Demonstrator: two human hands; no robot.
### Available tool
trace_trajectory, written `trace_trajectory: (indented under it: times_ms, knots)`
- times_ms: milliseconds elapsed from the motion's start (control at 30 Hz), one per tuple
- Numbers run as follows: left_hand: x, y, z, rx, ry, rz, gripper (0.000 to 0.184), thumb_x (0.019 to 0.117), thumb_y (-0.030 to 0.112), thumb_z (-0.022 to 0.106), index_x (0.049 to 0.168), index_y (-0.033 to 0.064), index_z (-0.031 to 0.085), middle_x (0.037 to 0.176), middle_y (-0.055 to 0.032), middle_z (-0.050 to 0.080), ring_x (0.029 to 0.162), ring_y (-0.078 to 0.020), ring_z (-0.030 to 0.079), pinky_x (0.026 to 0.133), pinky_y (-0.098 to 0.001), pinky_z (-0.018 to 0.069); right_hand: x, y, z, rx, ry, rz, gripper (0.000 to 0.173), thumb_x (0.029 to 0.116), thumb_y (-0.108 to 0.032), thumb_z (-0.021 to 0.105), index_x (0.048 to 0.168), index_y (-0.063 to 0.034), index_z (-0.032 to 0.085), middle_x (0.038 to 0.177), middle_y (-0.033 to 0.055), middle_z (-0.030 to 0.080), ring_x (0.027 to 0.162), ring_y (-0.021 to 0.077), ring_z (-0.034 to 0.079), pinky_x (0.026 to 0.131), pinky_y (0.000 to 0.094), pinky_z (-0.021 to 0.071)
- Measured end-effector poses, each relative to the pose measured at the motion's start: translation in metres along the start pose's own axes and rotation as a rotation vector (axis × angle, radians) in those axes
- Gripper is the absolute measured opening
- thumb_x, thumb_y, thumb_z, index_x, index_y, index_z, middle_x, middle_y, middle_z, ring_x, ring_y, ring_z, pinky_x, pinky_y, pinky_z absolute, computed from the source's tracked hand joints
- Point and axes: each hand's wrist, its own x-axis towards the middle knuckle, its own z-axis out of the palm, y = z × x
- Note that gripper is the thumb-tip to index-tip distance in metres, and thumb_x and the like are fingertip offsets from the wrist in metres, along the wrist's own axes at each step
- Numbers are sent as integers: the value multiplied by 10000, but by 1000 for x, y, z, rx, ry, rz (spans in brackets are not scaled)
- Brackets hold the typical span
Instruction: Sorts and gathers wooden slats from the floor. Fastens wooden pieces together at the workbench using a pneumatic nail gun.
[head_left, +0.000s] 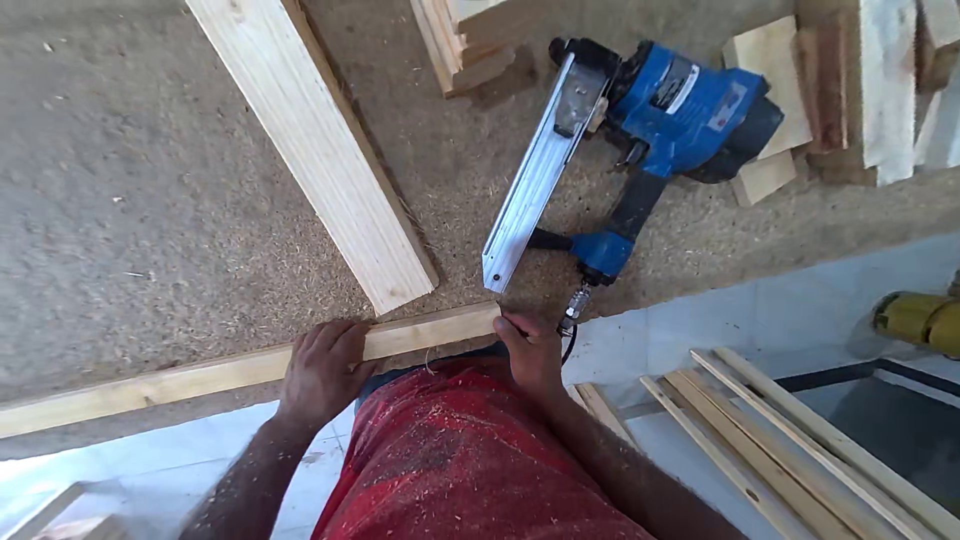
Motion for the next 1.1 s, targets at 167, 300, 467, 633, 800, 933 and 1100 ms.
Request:
trace_trajectory:
  times_ms: [167, 300, 467, 633, 800, 933, 1100]
  knots:
    - [2, -6, -1, -22, 28, 26, 516, 871, 503, 677, 1175, 91, 745, 1132, -139, 706, 1062, -331, 668, 903, -532, 532, 0, -1, 4, 31, 22, 36, 175, 962, -277, 726, 1052, -147, 801, 1004, -29, 731, 916, 56, 690, 818, 286, 606]
    - [4, -5, 0, -32, 52, 28, 470, 827, 435, 717, 1139, 85, 756, 1108, -125, 712, 1045, -320, 671, 893, -522, 535, 0, -3, 4, 84, 15, 51, 154, 942, -226, 740, 1042, -122, 795, 1017, -6, 722, 931, 73, 688, 834, 281, 605]
    - [3, -8, -1, -22, 36, 18, 461, 831, 428, 714, 1137, 86, 752, 1139, -129, 710, 1084, -328, 669, 918, -536, 535, 2, 0, 9, 33, -2, 21, 135, 942, -252, 730, 993, -148, 798, 993, -26, 717, 923, 69, 678, 818, 292, 597]
    - [6, 1, 2, 85, 5, 42, 461, 816, 374, 703, 1140, 48, 718, 1110, -165, 694, 1057, -376, 663, 879, -545, 543, 0, -1, 15, 56, 25, 65, 144, 905, -263, 758, 976, -140, 785, 989, -17, 722, 926, 87, 688, 838, 309, 602]
    - [7, -2, 0, 58, -27, 63, 456, 820, 349, 733, 1168, 56, 723, 1122, -149, 704, 1089, -362, 663, 900, -534, 557, 2, -1, 13, 18, 8, 48, 129, 893, -258, 774, 950, -143, 784, 990, -13, 720, 965, 104, 680, 875, 362, 588]
    - [7, -5, 3, 27, -25, 81, 439, 828, 312, 746, 1192, 67, 726, 1150, -137, 704, 1103, -350, 658, 925, -518, 551, 2, 4, 11, 21, 9, -24, 133, 904, -258, 770, 966, -142, 788, 1003, -9, 727, 985, 103, 684, 888, 349, 594]
    - [10, -7, 1, 21, -43, 123, 494, 881, 440, 700, 1260, 123, 703, 1205, -111, 692, 1124, -332, 650, 933, -518, 545, 1, 0, 13, -22, 17, -6, 157, 911, -299, 765, 958, -152, 793, 981, -23, 722, 960, 97, 681, 869, 352, 591]
